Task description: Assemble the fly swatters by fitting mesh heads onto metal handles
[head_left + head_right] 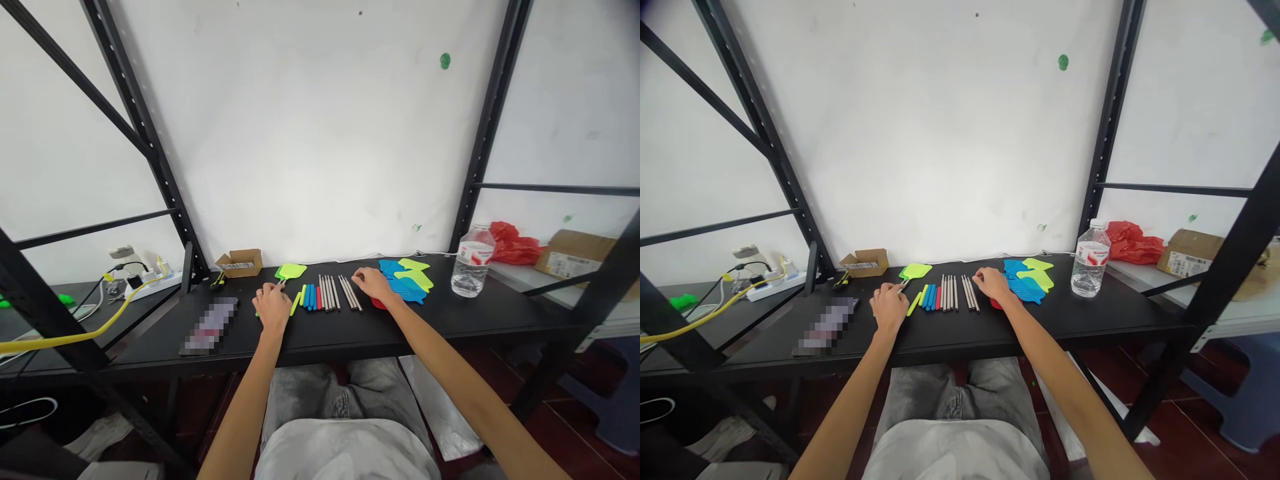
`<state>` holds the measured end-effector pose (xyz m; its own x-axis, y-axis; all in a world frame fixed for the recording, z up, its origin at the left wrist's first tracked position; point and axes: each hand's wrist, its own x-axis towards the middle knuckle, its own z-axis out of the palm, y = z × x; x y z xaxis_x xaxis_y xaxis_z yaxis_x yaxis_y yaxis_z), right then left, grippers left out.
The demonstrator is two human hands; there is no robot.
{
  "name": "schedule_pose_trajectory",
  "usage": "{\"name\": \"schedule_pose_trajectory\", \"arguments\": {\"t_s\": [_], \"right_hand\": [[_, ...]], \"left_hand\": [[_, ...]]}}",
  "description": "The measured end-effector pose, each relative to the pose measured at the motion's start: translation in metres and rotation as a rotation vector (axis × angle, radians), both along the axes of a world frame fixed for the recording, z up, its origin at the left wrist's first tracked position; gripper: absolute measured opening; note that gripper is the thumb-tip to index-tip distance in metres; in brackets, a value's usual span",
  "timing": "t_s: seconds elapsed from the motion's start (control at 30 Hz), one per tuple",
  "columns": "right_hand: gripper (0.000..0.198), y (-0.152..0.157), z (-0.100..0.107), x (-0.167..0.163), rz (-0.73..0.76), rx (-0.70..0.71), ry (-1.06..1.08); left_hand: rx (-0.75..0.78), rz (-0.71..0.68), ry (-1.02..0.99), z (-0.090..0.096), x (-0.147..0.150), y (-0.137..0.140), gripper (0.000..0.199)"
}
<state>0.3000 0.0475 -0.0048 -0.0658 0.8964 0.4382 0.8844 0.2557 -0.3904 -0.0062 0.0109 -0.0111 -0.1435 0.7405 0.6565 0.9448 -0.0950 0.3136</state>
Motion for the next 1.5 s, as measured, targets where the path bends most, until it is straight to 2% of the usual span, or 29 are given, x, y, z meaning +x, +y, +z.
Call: {"name": "schedule_pose_trajectory", "arguments": {"t_s": [0.1,0.17,0.4,0.57,0.67,0.8,1.0,1.13,1.2,1.3,1.5], "right_hand": [[0.029,-0.006,0.002,-0.005,-0.013,-0.044,-0.063],[0.032,-0.009,0.002,-0.009,-0.014,-0.074,-0.113],[0.037,-0.011,0.002,-0.018,-0.056,-0.157,-0.183],[0.028,-0.01,0.005,-0.027,-0.103,-0.23,-0.202],[0.028,-0.01,0.005,-0.027,-0.107,-0.217,-0.173],[0.038,-0.008,0.005,-0.019,0.003,-0.17,0.071],[0.04,-0.001,0.006,-0.013,0.199,-0.155,0.924],[0.034,-0.001,0.01,-0.011,0.322,-0.199,1.239],[0.028,-0.002,0.012,-0.009,0.351,-0.239,1.314],[0.021,-0.003,0.013,-0.01,0.376,-0.283,1.345],[0.025,-0.011,0.013,-0.017,0.527,-0.367,1.216]], "left_hand": [[-0.07,-0.203,0.093,-0.001,0.003,0.003,0.027],[-0.143,-0.263,0.139,-0.003,0.005,0.005,0.025],[-0.247,-0.279,0.17,-0.001,0.005,0.005,0.034],[-0.318,-0.266,0.232,0.001,0.009,0.001,0.038],[-0.336,-0.292,0.255,0.001,0.008,0.0,0.039],[-0.311,-0.338,0.241,0.0,0.006,0.001,0.037],[-0.264,-0.28,0.182,-0.003,0.004,0.005,0.04],[-0.126,-0.318,0.128,-0.006,0.001,0.011,0.044],[-0.07,-0.38,0.122,-0.008,0.0,0.014,0.044],[-0.076,-0.443,0.146,-0.01,0.0,0.015,0.041],[-0.08,-0.554,0.142,-0.006,0.003,0.008,0.033]]}}
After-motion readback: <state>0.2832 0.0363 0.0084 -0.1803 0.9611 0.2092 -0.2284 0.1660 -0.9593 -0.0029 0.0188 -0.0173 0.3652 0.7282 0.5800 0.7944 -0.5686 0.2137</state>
